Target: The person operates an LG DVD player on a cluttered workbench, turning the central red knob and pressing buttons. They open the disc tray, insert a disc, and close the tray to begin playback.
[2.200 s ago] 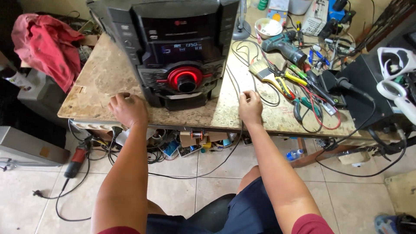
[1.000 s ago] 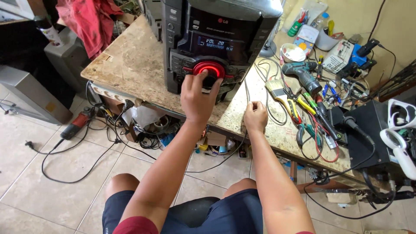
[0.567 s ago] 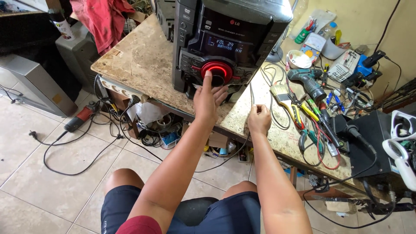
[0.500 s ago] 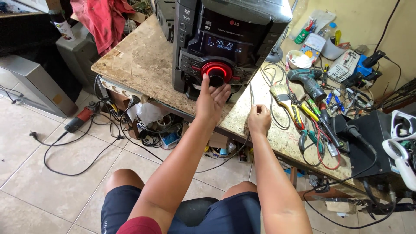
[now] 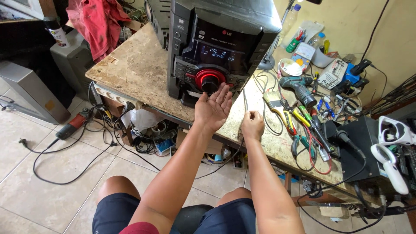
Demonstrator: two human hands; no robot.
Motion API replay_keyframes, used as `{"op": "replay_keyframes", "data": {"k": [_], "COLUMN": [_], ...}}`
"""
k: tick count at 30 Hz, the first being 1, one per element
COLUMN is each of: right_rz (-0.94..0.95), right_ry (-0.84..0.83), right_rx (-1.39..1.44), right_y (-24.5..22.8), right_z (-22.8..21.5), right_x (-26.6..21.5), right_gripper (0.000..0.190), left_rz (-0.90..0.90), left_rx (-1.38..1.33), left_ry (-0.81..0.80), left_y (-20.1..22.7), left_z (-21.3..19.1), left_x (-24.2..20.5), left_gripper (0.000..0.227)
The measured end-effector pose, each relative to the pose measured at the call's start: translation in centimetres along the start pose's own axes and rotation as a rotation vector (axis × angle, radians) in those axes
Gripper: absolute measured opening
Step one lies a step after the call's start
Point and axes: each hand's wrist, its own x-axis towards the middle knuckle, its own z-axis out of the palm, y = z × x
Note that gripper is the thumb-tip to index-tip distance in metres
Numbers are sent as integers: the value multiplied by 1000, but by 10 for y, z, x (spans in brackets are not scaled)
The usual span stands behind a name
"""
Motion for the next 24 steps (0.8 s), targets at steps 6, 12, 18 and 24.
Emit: {"op": "replay_keyframes", "data": {"k": [6,12,18,24], "right_rz": [11,20,-10,-4], "right_ry": [-4,-6,6,0], "right_rx": [8,13,19,0], "right_y": [-2,3,5,9], "right_z": [-2,0,3,4], "right_x": [0,1,0,2], "right_gripper": [20,19,19,19], "left_rz": [6,-2,12,42], "left_rx": [-61,-114,33,252], "left_ry": [-41,-149,-138,205], "left_y": [-3,-4,8,2], "left_z": [8,10,-2,-6], "left_x": [2,11,12,-6], "left_gripper": [84,86,82,69]}}
